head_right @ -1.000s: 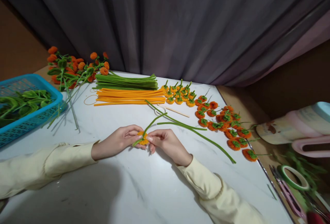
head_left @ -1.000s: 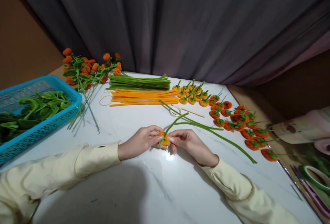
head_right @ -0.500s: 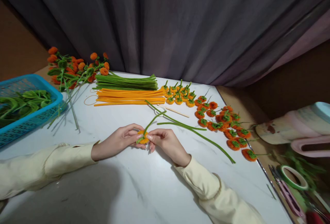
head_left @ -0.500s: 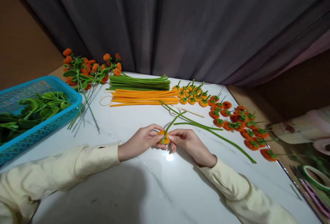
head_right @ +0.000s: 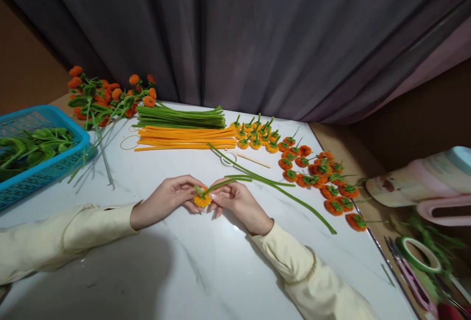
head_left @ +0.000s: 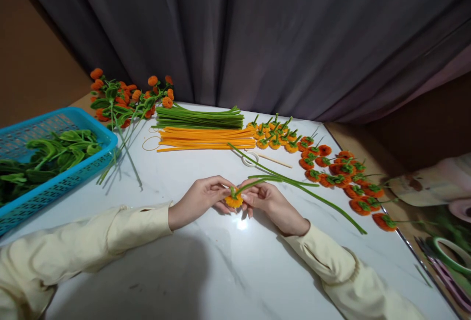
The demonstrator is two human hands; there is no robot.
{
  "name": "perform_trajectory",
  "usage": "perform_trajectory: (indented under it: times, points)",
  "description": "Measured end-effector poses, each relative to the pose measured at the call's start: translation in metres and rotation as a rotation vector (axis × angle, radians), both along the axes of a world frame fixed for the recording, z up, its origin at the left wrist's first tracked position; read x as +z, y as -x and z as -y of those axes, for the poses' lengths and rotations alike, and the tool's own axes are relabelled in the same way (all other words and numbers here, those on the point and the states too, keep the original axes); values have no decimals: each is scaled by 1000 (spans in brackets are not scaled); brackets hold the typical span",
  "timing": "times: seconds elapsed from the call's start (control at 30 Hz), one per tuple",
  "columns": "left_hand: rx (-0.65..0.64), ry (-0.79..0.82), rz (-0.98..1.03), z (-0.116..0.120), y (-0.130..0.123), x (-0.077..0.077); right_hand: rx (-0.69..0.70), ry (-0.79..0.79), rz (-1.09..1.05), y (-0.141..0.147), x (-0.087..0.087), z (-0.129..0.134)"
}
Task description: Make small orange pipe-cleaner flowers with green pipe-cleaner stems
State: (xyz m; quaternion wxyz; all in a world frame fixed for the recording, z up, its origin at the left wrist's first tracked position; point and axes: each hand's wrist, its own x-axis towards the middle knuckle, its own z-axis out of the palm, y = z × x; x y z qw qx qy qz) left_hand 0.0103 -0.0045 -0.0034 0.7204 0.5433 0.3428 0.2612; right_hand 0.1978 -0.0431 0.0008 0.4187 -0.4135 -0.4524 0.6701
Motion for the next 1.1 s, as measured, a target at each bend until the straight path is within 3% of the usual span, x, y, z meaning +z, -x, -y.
perform_trajectory:
  times: [0.23,0.43,0.7,0.93,1.1]
  points:
    - [37,-5,-36,2,1,4,5,-9,-10,2,1,2]
    - [-84,-10,58,3,4,6,-22,8,-39,-1,1,2]
    - [-76,32,6,3,2,0,-25,-10,0,4,6,6]
    - [-95,14,30,2,3,4,-58,-47,36,7,1,7]
    - [-107,31,44,2,1,10,-234,-93,-67,3,4,7]
